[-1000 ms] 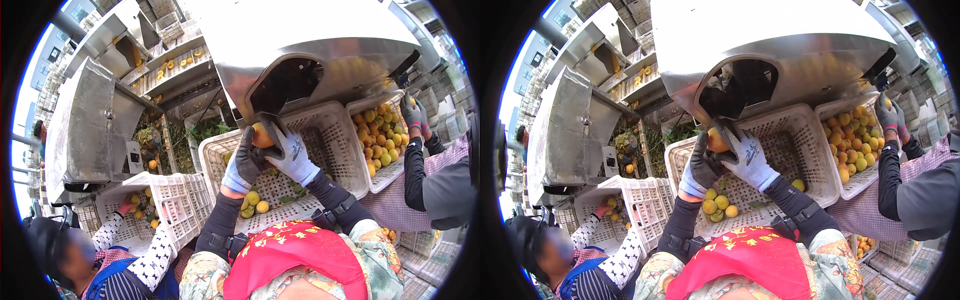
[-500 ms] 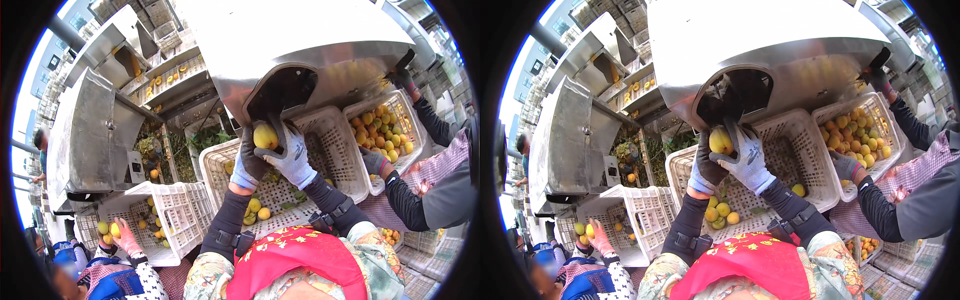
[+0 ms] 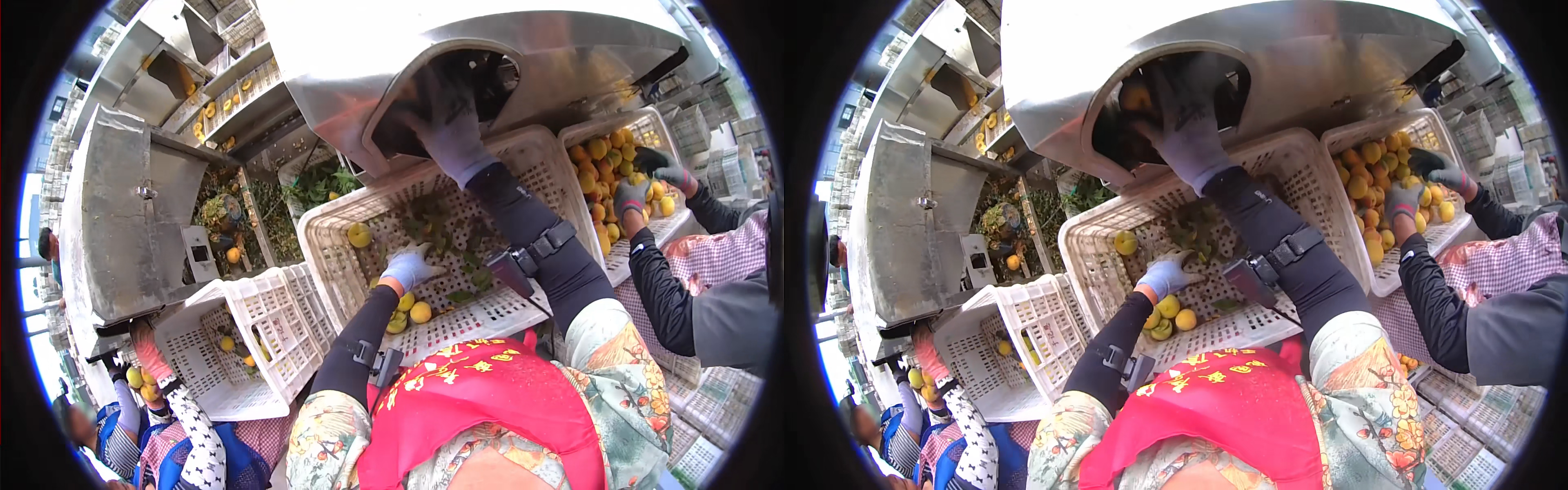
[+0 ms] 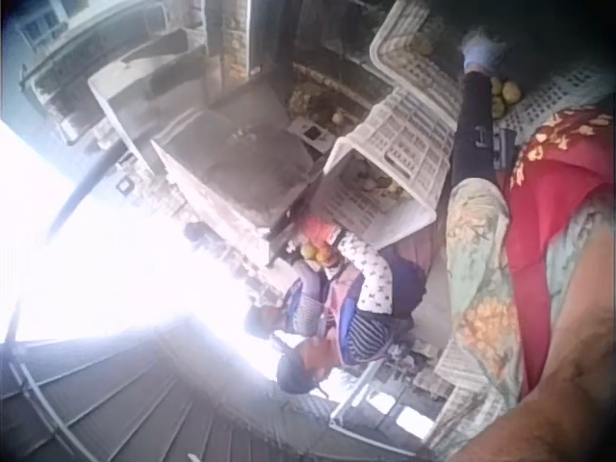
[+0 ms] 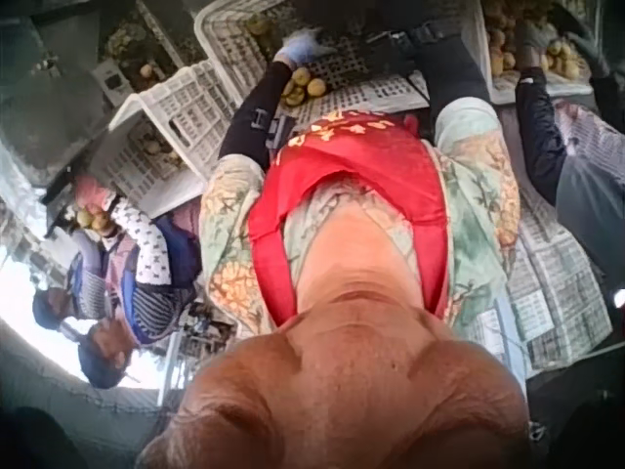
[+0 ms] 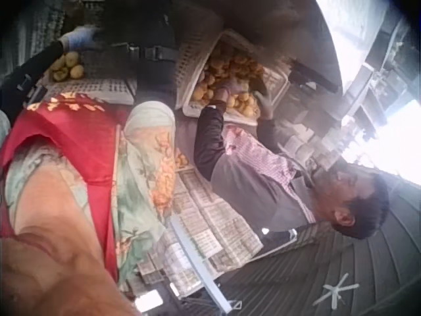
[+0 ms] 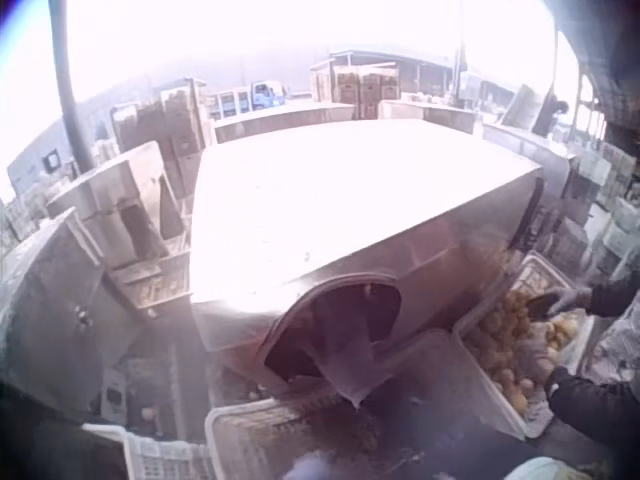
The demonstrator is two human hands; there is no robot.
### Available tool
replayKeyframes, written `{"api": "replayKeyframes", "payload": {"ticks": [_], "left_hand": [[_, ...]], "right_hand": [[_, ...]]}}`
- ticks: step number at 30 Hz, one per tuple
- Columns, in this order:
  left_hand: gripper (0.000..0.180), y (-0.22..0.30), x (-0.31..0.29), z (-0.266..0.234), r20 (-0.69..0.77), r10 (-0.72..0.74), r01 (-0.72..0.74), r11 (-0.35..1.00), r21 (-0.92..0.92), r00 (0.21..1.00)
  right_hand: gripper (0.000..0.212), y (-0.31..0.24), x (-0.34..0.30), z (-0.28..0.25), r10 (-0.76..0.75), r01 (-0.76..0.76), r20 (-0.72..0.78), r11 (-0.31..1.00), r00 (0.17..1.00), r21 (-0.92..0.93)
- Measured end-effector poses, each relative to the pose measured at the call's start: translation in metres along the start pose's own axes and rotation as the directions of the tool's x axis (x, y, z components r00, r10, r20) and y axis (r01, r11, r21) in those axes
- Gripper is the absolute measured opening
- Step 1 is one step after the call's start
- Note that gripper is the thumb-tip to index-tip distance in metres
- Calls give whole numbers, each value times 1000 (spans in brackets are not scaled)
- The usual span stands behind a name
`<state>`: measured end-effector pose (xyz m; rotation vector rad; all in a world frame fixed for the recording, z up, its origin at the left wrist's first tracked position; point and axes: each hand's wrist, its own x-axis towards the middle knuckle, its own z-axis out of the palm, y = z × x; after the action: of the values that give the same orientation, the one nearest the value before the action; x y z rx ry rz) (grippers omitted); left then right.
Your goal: Sorting peaches from crates into a processing machine or other crates.
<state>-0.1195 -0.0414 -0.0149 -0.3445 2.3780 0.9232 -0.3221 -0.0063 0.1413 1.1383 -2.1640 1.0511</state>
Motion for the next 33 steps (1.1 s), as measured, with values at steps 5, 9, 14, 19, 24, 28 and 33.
{"api": "replayKeyframes", "payload": {"ticks": [5, 9, 14, 19, 24, 28, 33], "left_hand": [[77, -52, -28, 81, 380, -12, -261, 706, 658, 925], [69, -56, -24, 75, 374, 57, -267, 797, 541, 926], [49, -68, -13, 79, 330, 132, -300, 790, 535, 935], [33, -39, 6, 57, -118, -15, 33, 988, 154, 993], [40, -43, 25, 25, -85, 305, -245, 541, -804, 949], [47, -27, 15, 26, -5, 336, 49, -152, -987, 942], [48, 33, -40, -48, -72, 339, 68, -383, -921, 938]], "right_hand": [[61, 12, -46, -51, -131, 128, 278, 991, 952, 31], [65, 70, -180, -72, 355, -125, 916, 933, 186, -337], [59, 137, -290, -74, 415, 309, 795, 903, -443, -299], [59, 154, -273, -53, 456, -16, 827, 873, -328, -488], [75, 84, -189, -52, 451, -698, 840, 705, 301, -129], [85, 27, -139, -66, 143, -834, 834, 255, 533, 489], [91, -20, -122, -83, 194, -539, 635, 735, 748, 411]]}}
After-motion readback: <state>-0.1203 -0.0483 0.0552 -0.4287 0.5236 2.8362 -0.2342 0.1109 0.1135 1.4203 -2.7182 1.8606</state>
